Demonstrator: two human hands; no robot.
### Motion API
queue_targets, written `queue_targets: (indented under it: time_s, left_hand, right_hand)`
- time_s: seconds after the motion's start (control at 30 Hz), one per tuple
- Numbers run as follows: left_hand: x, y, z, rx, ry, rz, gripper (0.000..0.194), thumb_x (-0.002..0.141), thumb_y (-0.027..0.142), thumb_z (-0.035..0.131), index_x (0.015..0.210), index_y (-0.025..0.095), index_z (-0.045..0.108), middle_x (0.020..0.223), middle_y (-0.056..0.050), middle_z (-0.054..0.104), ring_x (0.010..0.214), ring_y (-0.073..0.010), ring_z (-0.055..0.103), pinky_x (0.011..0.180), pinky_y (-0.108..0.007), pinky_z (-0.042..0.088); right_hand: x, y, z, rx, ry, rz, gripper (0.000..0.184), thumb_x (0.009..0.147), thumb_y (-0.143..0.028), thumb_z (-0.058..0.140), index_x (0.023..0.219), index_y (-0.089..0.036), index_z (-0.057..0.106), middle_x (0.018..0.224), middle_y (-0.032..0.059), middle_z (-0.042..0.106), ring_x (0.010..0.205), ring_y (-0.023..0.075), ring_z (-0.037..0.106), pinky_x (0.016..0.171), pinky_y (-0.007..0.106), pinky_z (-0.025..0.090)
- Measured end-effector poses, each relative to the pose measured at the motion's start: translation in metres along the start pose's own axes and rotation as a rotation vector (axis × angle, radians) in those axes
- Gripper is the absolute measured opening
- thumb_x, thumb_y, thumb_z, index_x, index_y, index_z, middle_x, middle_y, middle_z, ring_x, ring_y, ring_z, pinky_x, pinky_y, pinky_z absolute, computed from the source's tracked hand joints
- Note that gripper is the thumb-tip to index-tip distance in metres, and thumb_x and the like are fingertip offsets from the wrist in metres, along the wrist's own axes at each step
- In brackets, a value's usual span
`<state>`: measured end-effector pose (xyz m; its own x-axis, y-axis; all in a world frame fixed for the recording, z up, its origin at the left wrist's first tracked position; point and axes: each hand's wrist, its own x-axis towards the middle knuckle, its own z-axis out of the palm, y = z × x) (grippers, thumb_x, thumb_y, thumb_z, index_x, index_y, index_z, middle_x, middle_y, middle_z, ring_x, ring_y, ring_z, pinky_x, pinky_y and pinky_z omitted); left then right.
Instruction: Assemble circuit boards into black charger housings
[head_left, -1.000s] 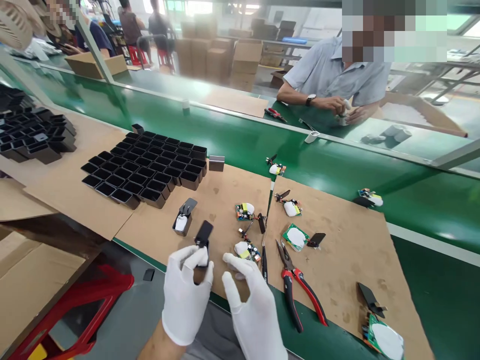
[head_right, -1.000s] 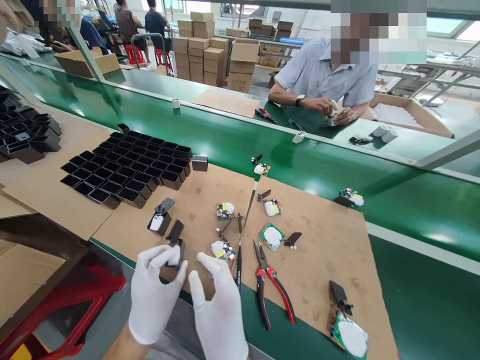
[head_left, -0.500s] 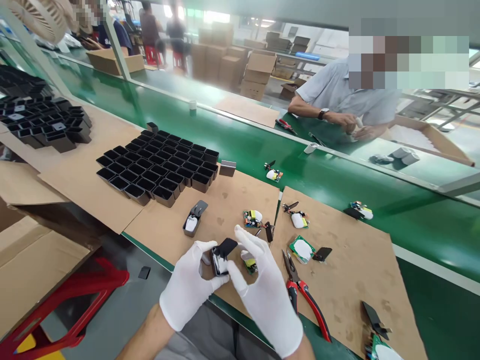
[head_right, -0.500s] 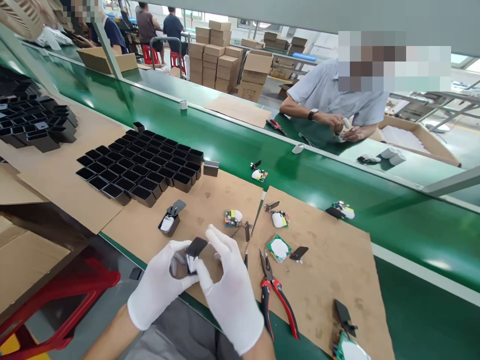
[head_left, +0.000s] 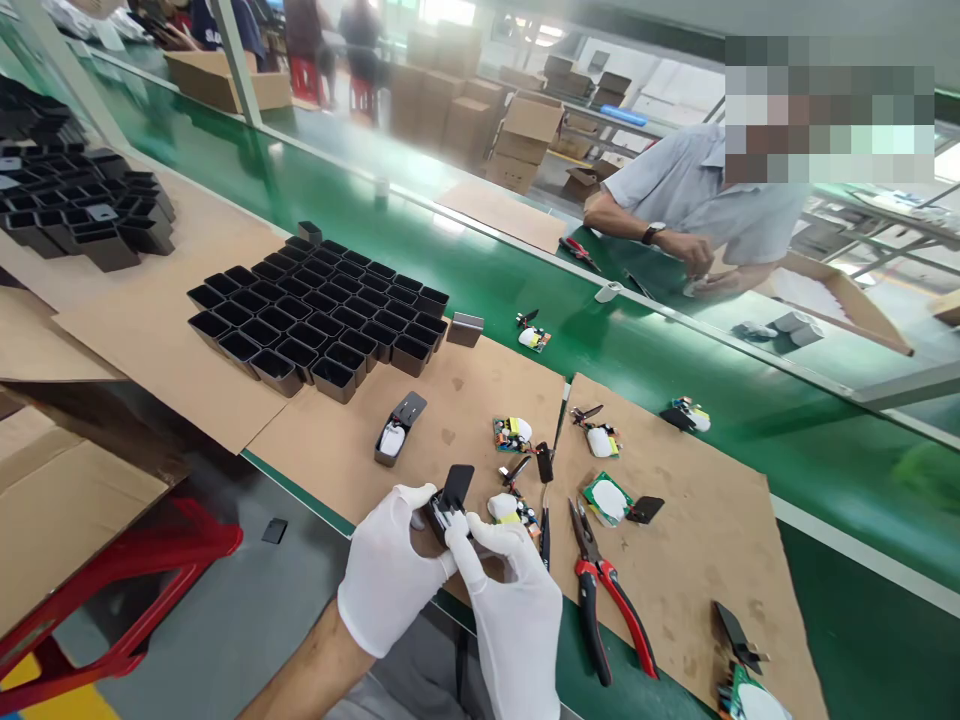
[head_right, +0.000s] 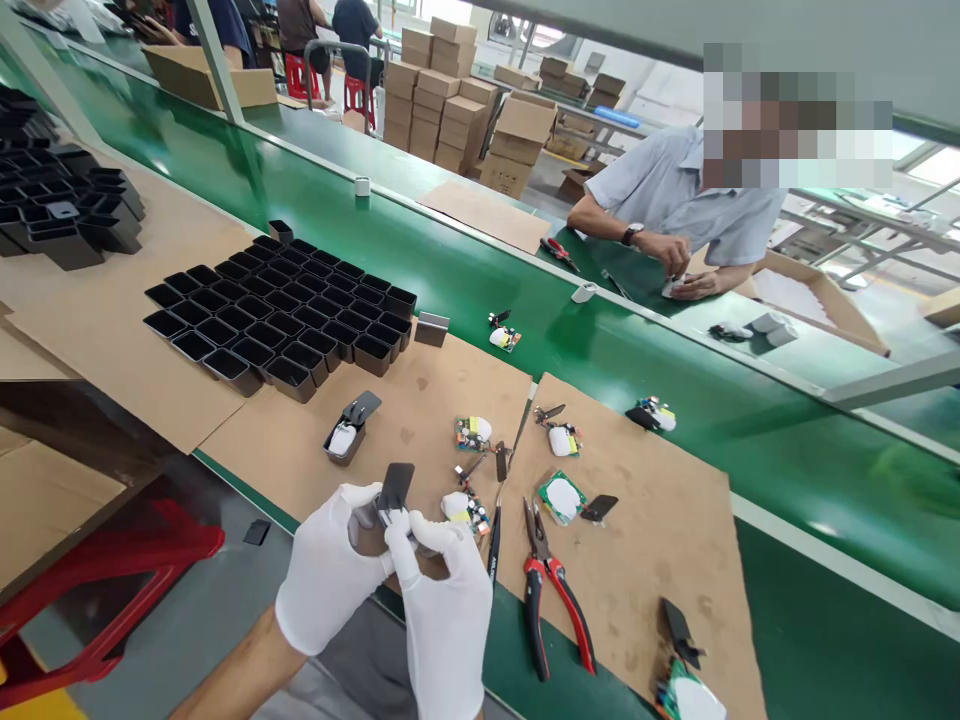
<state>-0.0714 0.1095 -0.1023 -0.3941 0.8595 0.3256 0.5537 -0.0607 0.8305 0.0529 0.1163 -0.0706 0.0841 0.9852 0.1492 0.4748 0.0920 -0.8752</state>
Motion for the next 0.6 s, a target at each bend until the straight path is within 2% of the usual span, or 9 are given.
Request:
queue_targets:
  time_s: [0.1, 0.17, 0.27, 0.37, 0.6]
  left_hand:
    - [0.002, 0.0, -0.003, 0.004, -0.013, 0.034, 0.032, 0.081, 0.027, 0.075, 0.111, 0.023, 0.063, 0.087, -0.001, 0.073, 0.07, -0.0184, 0.07, 0.071, -0.03, 0.06]
    - [0.003, 0.0, -0.003, 0.005, -0.021, 0.036, 0.033, 0.08, 0.026, 0.075, 0.111, 0.023, 0.064, 0.086, -0.001, 0.072, 0.07, -0.0183, 0.071, 0.071, -0.03, 0.06]
    - [0.001, 0.001, -0.003, 0.006, -0.022, 0.01, 0.029, 0.083, 0.028, 0.074, 0.109, 0.023, 0.063, 0.088, -0.002, 0.074, 0.076, -0.0201, 0.074, 0.074, -0.031, 0.06]
    - [-0.001, 0.002, -0.003, 0.004, -0.02, -0.021, 0.024, 0.085, 0.027, 0.072, 0.107, 0.024, 0.064, 0.088, -0.002, 0.074, 0.076, -0.0205, 0.074, 0.073, -0.031, 0.059]
    - [-0.003, 0.001, 0.0, -0.018, -0.038, -0.089, 0.022, 0.085, 0.028, 0.071, 0.105, 0.024, 0.065, 0.087, -0.003, 0.074, 0.077, -0.0223, 0.074, 0.073, -0.034, 0.058]
  right_hand:
    - [0.009, -0.005, -0.003, 0.055, -0.059, 0.101, 0.028, 0.085, -0.047, 0.083, 0.083, -0.019, 0.079, 0.094, 0.0088, 0.082, 0.075, 0.0209, 0.077, 0.065, 0.027, 0.063]
    - [0.009, -0.008, -0.003, 0.07, -0.072, 0.125, 0.029, 0.085, -0.047, 0.083, 0.087, -0.019, 0.08, 0.101, 0.0101, 0.082, 0.072, 0.0202, 0.077, 0.062, 0.027, 0.063]
    - [0.002, -0.008, 0.001, 0.074, -0.06, 0.087, 0.026, 0.09, -0.045, 0.078, 0.102, -0.022, 0.083, 0.11, 0.0092, 0.08, 0.092, 0.023, 0.077, 0.08, 0.032, 0.064]
    - [-0.004, -0.006, 0.004, 0.085, -0.07, 0.015, 0.023, 0.096, -0.04, 0.072, 0.112, -0.029, 0.083, 0.109, 0.0068, 0.078, 0.112, 0.0248, 0.073, 0.099, 0.038, 0.06]
    - [-0.001, -0.006, 0.004, 0.064, -0.132, -0.055, 0.023, 0.097, -0.034, 0.071, 0.118, -0.03, 0.082, 0.11, 0.0062, 0.079, 0.105, 0.0242, 0.074, 0.107, 0.046, 0.057]
